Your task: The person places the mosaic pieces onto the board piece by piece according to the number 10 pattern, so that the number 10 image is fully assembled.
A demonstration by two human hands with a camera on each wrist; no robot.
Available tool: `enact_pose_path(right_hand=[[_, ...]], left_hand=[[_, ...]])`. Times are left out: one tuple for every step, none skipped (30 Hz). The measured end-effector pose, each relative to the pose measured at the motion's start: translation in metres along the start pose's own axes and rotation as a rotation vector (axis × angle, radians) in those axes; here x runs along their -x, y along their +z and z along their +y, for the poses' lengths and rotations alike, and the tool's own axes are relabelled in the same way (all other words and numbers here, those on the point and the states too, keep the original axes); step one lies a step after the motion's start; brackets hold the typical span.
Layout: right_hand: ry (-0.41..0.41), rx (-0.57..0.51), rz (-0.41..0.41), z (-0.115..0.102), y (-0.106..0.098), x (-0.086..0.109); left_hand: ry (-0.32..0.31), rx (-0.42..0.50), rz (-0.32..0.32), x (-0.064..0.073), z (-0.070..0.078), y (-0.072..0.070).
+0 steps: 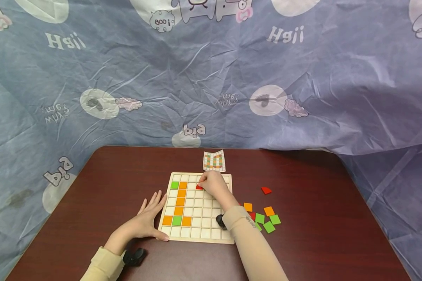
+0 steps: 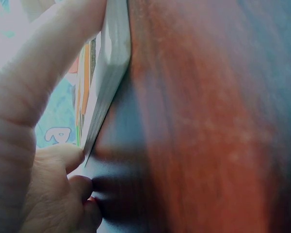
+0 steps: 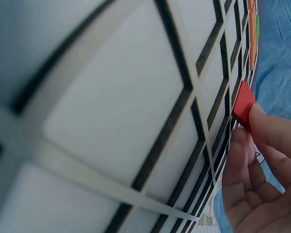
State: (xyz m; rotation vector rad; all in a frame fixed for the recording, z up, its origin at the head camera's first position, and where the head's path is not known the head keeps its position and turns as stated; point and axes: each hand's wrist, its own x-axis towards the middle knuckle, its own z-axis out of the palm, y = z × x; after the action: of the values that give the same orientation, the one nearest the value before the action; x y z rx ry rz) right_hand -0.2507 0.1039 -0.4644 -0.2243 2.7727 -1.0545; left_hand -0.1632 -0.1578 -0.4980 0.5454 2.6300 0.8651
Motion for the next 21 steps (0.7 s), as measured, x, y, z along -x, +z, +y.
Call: enact_pose_path(right_hand=[[0.004, 0.008, 0.002, 0.0000, 0.0002, -0.0008], [0.008, 0.015, 0.005, 0.0001, 0.0005, -0.0015], [0.010, 0.021, 0.009, 0.0001, 0.0008, -0.0021], [0.011, 0.026, 0.012, 0.0001, 0.0012, -0.0027], [0.012, 0.028, 0.014, 0.0001, 0.0017, -0.0031], [0.011, 0.030, 0.017, 0.0001, 0.0024, -0.0033], [0.008, 0.029, 0.021, 0.0001, 0.0030, -0.0034], [0.002, 0.028, 0.025, 0.0000, 0.0037, -0.0034], [-0.004, 0.028, 0.030, -0.0002, 0.0043, -0.0034], [-0.007, 0.026, 0.033, -0.0004, 0.0050, -0.0033], [-0.011, 0.027, 0.037, -0.0005, 0.0055, -0.0033], [-0.013, 0.026, 0.041, -0.0007, 0.0060, -0.0033], [-0.014, 0.025, 0.044, -0.0009, 0.0063, -0.0032], [-0.014, 0.029, 0.046, -0.0012, 0.0066, -0.0031], [-0.009, 0.026, 0.044, -0.0010, 0.0067, -0.0030], [-0.005, 0.023, 0.042, -0.0009, 0.0066, -0.0026], [0.001, 0.017, 0.040, -0.0009, 0.0062, -0.0021], [0.011, 0.010, 0.038, -0.0006, 0.0059, -0.0014], [0.019, 0.005, 0.035, -0.0001, 0.0054, -0.0006], [0.030, -0.003, 0.032, 0.0003, 0.0045, 0.0003], [0.037, -0.009, 0.031, 0.0013, 0.0036, 0.0011]], left_hand=[[0.000, -0.001, 0.000, 0.0000, 0.0001, 0.0000], [-0.001, 0.000, 0.000, 0.0001, 0.0003, -0.0002], [-0.002, -0.004, -0.002, 0.0000, 0.0002, -0.0002], [-0.002, -0.003, -0.002, 0.0000, 0.0003, -0.0002], [-0.005, -0.006, -0.005, 0.0000, 0.0004, -0.0003], [-0.004, -0.005, -0.002, 0.0001, 0.0003, -0.0003], [-0.008, -0.012, -0.005, 0.0000, 0.0002, -0.0002], [-0.009, -0.013, -0.005, -0.0001, 0.0000, 0.0000], [-0.012, -0.019, -0.008, -0.0001, -0.0001, 0.0001], [-0.011, -0.016, -0.005, -0.0001, -0.0001, 0.0002], [-0.012, -0.020, -0.006, -0.0004, -0.0003, 0.0003], [-0.011, -0.017, -0.004, -0.0004, -0.0003, 0.0004], [-0.012, -0.018, -0.006, -0.0004, -0.0001, 0.0001], [-0.011, -0.013, -0.006, -0.0004, 0.0000, 0.0001], [-0.011, -0.011, -0.006, -0.0005, 0.0001, 0.0000], [-0.010, -0.007, -0.005, -0.0005, 0.0001, 0.0000], [-0.011, -0.006, -0.006, -0.0005, 0.0000, -0.0001], [-0.012, -0.006, -0.008, -0.0002, 0.0001, -0.0002], [-0.013, -0.006, -0.010, -0.0001, -0.0001, -0.0001], [-0.017, -0.010, -0.013, -0.0001, -0.0005, 0.0000], [-0.021, -0.012, -0.016, 0.0001, -0.0008, 0.0000]])
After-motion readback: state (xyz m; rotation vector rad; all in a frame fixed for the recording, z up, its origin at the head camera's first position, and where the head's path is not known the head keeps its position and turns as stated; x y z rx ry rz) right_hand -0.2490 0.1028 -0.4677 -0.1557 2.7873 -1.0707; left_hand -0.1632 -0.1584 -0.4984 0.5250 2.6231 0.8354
